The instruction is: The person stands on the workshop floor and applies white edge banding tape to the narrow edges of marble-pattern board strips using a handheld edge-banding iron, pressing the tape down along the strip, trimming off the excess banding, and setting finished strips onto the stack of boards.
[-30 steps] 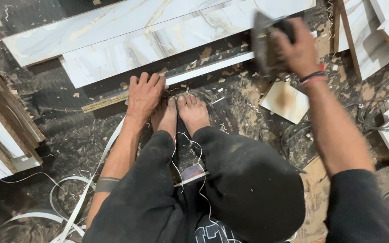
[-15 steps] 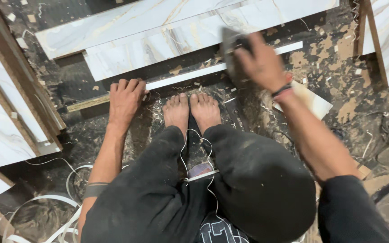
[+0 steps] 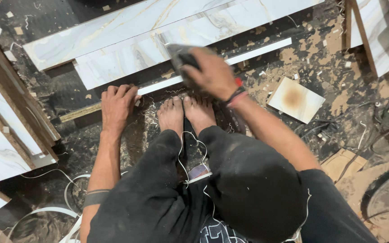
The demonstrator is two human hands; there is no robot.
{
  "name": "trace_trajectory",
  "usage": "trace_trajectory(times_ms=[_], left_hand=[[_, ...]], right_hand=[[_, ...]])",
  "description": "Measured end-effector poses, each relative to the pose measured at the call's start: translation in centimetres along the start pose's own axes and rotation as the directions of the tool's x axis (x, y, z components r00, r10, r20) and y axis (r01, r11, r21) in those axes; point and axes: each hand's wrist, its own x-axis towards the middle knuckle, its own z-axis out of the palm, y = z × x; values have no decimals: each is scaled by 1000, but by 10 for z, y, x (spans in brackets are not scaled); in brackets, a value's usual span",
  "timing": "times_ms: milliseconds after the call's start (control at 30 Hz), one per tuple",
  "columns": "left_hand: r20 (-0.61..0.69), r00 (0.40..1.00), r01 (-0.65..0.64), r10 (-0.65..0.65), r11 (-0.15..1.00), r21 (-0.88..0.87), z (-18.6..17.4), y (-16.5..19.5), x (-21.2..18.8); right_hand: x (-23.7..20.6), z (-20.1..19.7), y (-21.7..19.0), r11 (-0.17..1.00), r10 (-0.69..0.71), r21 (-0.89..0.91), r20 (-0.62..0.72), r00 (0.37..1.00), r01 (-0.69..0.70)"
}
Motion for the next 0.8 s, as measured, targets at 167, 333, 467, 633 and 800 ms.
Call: trace_trajectory(times_ms=[167,333,467,633,800], left_hand=[[-13,1000,5,-6,1000,-23,-2,2,-2],[5,1000,7,-7,1000,-19,-3,4,-3],[-22,999,-27,27,1000,-10,-4,4,-3],[-14,999,-34,34,999,26,-6,4,-4],[-18,999,-33,33,999,-2,-7,3,-3]], right_hand=[[-18,-89,66,973,227,-42,21,974,-226],[-42,-159,124,950,234,-175,-158,959,-260],[-62,-190,156,927,293,-161,-258,921,-340],[-112,-185,169,815,578,279,-348,738,-507],[-187,-157,162,848,506,39,-354,787,-528]])
